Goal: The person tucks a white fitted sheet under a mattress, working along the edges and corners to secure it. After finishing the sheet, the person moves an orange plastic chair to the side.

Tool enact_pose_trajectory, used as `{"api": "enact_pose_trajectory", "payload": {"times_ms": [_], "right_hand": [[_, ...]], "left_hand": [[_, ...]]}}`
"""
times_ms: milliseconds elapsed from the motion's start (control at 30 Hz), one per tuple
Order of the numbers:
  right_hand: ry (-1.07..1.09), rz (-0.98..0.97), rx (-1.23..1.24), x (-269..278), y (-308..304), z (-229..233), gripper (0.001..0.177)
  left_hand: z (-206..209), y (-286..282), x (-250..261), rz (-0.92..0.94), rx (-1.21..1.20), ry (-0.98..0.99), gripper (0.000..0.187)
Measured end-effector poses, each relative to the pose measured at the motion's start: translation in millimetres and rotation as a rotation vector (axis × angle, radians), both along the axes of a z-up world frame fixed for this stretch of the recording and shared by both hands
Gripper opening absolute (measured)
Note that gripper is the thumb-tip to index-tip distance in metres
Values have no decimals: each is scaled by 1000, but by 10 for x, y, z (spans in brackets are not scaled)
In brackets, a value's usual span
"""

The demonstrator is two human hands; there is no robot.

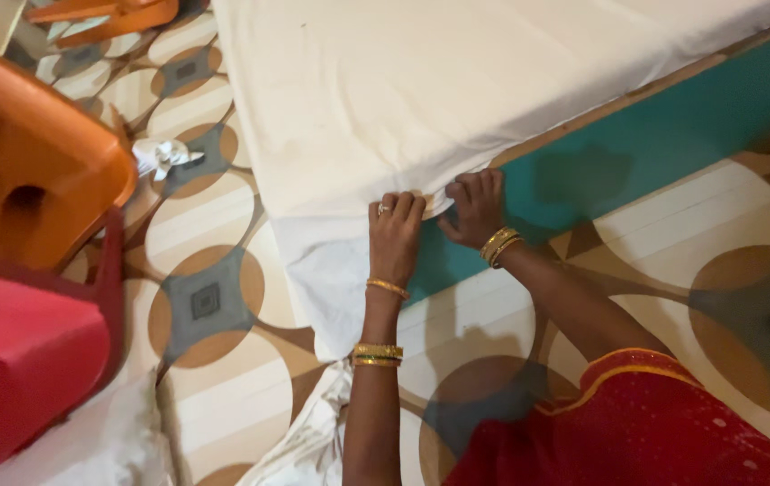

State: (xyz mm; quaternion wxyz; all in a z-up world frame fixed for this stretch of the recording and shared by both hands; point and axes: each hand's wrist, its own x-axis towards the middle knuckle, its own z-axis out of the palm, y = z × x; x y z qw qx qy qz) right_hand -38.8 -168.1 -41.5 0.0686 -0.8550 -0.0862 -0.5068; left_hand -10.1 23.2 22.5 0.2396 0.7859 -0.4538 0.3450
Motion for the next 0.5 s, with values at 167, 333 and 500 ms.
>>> {"api": "enact_pose_trajectory", "payload": {"times_ms": [167,333,500], "right_hand": [[-33,100,76,27,31,-171,34],[-74,159,-27,179,-147,-283,28],[-175,197,-73,210,-203,-159,32]], "left_hand": [[16,12,-16,15,19,-23,15],[-32,-16,-19,61,11,-28,15],[-32,-74,134,42,-130,206,16]]}}
